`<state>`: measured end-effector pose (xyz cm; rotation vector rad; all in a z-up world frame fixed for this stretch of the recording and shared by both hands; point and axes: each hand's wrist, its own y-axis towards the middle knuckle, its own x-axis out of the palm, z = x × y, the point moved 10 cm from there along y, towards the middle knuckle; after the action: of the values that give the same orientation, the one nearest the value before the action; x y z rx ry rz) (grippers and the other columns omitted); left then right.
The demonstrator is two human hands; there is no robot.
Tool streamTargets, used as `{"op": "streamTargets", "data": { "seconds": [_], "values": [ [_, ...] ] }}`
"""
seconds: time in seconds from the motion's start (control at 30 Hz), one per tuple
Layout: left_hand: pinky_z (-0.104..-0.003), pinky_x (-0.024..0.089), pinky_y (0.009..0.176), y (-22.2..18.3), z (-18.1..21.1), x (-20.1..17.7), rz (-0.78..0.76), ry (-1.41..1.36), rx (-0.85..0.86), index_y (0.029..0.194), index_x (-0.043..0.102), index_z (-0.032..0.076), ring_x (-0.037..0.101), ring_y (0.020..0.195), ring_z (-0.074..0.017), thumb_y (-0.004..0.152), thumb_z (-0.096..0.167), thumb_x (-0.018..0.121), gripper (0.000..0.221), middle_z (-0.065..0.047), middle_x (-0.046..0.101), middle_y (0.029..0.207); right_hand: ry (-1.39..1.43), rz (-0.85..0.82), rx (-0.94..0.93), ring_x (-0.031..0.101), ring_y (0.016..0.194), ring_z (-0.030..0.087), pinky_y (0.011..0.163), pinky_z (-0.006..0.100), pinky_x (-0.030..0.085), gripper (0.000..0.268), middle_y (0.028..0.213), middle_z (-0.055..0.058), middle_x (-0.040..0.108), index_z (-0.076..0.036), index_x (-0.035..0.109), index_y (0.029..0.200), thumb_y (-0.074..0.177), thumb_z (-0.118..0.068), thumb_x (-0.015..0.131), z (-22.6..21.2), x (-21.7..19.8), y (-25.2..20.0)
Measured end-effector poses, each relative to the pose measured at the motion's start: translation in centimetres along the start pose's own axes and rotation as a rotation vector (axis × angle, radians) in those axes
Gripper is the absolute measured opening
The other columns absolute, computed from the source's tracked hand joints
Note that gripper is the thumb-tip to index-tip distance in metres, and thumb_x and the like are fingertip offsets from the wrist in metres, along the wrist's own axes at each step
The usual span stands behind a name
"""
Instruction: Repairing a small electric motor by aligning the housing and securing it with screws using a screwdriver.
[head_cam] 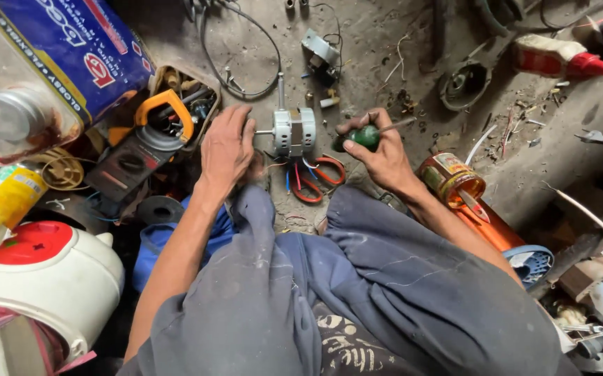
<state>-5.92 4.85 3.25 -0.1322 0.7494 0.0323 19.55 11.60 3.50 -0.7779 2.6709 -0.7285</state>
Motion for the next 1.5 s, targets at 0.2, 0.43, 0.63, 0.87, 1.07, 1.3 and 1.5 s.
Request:
{"op": "streamTargets", "data": {
  "seconds": [0.2,0.43,0.63,0.87,1.07,1.3,1.5],
  "values": [
    [-0.042,0.051,0.069,-5.0,-8.0,3.4,-0.236,-0.352,-0.556,0.096,0.068,0.003,0.067,0.074,-0.0313,0.104,0.025,0.064,0.024,-0.017,0.064,0.074,-0.019,0.145,-0.565,0.07,0.112,0.042,0.102,0.049,0.051,0.024,0.112,0.028,0.071,0.005,0.055,0.105,0.094,0.0,0.075,-8.6,1.7,-1.2],
    [-0.036,0.056,0.055,-8.6,-10.7,5.5,-0.113,-0.501,-0.859,0.108,0.073,0.001,0.07,0.057,-0.0229,0.1,0.028,0.067,0.029,-0.012,0.07,0.065,0.021,0.132,-0.534,0.071,0.111,0.039,0.101,0.046,0.052,0.024,0.109,0.028,0.071,0.005,0.053,0.107,0.096,-0.002,0.074,-8.8,1.5,-0.6],
    [-0.039,0.052,0.07,-8.4,-11.3,5.8,-0.06,-0.516,-0.826,0.083,0.073,0.008,0.062,0.068,-0.0228,0.103,0.031,0.059,0.033,-0.012,0.064,0.068,-0.026,0.13,-0.542,0.071,0.11,0.035,0.102,0.048,0.05,0.023,0.108,0.025,0.072,0.004,0.054,0.108,0.1,-0.008,0.072,-8.3,2.0,-0.4],
    [-0.042,0.048,0.074,-8.3,-10.9,4.9,0.007,-0.515,-0.906,0.07,0.067,0.005,0.058,0.07,-0.0253,0.102,0.045,0.054,0.053,-0.013,0.06,0.064,-0.082,0.141,-0.635,0.073,0.106,0.039,0.096,0.048,0.053,0.024,0.106,0.027,0.072,0.006,0.056,0.107,0.097,-0.004,0.075,-9.3,3.0,-0.9],
    [-0.046,0.051,0.08,-7.1,-9.9,4.2,-0.054,-0.51,-0.779,0.081,0.068,0.004,0.065,0.08,-0.0333,0.107,0.037,0.054,0.044,-0.019,0.063,0.074,-0.1,0.14,-0.74,0.073,0.103,0.043,0.093,0.05,0.055,0.024,0.106,0.028,0.072,0.007,0.056,0.106,0.096,-0.003,0.075,-10.3,3.9,-1.2],
    [-0.05,0.05,0.082,-8.8,-11.5,4.8,-0.035,-0.466,-0.787,0.079,0.069,0.0,0.069,0.083,-0.0412,0.109,0.056,0.033,0.073,-0.024,0.069,0.076,-0.195,0.145,-0.767,0.072,0.104,0.043,0.091,0.05,0.055,0.029,0.11,0.025,0.074,0.003,0.055,0.109,0.096,-0.007,0.078,-6.7,3.7,0.8],
    [-0.062,0.045,0.09,-6.8,-7.1,1.6,-0.061,-0.464,-0.664,0.114,0.057,-0.005,0.06,0.106,-0.0551,0.107,0.04,0.044,0.047,-0.036,0.062,0.097,-0.244,0.16,-0.683,0.073,0.104,0.036,0.093,0.044,0.053,0.029,0.109,0.021,0.074,0.001,0.053,0.113,0.101,-0.015,0.074,-9.4,3.5,-0.1]
  ]
}}
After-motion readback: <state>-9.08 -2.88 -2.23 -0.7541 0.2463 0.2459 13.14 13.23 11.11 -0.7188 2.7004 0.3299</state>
